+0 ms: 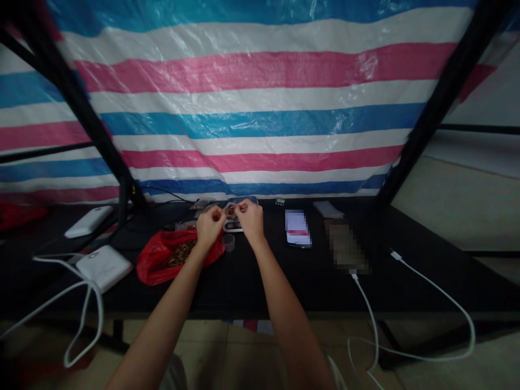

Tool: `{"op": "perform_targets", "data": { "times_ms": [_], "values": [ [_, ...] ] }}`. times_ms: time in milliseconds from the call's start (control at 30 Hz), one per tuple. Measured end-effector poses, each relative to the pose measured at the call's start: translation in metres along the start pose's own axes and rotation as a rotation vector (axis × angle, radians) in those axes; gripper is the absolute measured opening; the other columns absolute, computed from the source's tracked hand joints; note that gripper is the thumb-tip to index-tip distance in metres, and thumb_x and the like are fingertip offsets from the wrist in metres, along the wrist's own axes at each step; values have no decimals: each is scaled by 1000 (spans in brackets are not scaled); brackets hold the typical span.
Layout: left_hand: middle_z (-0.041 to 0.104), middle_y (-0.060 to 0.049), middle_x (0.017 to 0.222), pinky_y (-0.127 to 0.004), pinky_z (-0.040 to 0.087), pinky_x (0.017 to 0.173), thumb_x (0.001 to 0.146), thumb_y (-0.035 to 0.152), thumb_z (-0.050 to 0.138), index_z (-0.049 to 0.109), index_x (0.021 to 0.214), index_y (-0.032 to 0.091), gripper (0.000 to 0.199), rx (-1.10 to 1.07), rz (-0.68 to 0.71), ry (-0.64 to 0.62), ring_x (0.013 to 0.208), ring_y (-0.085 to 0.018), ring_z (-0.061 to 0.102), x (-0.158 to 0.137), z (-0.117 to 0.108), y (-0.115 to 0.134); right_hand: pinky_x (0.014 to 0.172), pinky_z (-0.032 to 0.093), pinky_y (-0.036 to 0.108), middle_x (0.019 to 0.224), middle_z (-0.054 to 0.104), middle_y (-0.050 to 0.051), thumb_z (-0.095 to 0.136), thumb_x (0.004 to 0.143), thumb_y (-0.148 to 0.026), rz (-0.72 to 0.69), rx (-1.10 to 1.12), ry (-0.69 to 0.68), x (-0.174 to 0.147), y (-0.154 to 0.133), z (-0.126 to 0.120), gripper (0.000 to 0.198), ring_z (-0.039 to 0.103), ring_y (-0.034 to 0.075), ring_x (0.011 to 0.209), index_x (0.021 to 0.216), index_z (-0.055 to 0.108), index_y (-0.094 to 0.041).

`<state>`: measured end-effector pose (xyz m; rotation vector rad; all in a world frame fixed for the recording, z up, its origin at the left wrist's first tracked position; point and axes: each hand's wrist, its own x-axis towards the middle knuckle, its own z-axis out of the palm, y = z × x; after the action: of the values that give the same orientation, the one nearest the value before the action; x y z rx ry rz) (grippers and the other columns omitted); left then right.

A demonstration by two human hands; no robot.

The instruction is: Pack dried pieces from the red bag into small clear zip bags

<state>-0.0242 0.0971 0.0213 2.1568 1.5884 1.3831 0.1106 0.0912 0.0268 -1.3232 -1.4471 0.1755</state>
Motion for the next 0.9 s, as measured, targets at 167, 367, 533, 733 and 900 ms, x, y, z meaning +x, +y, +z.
{"op": "perform_targets", "data": {
  "times_ms": [167,367,533,733,900],
  "values": [
    [64,-3,71,-23,39,59,74,35,57,58,91,18,24,-86,-118,93,61,-14,57,5,-5,8,64,44,24,74,65,5,47,80,-25,-197,-158,-83,-8,-13,-4,15,61,16,66,77,60,-19],
    [68,-9,90,-28,45,76,79,37,50,66,92,15,30,-174,-131,-126,83,-19,62,5,-12,21,64,44,27,78,65,8,41,85,-26,-301,-299,-83,-11,-17,-8,21,61,18,69,86,60,-17],
    [69,-6,83,-27,48,71,79,31,50,67,90,13,27,-303,-175,-211,77,-18,63,4,-12,20,71,48,30,85,67,8,44,83,-22,-306,-113,-100,-9,-16,-3,21,63,19,74,94,60,-16],
    [69,-6,82,-24,49,69,72,7,50,66,89,13,25,-377,-302,-153,75,-16,63,6,-26,15,64,51,28,79,68,4,49,78,-19,-201,106,-196,-13,-34,5,31,65,17,66,109,55,-18],
    [67,-7,84,-25,50,68,62,-2,53,64,96,11,38,-459,-449,-73,72,-15,62,11,-68,7,73,49,31,86,68,5,50,78,-21,-288,46,-209,-27,-72,10,28,64,20,77,105,59,-22]
  ]
}}
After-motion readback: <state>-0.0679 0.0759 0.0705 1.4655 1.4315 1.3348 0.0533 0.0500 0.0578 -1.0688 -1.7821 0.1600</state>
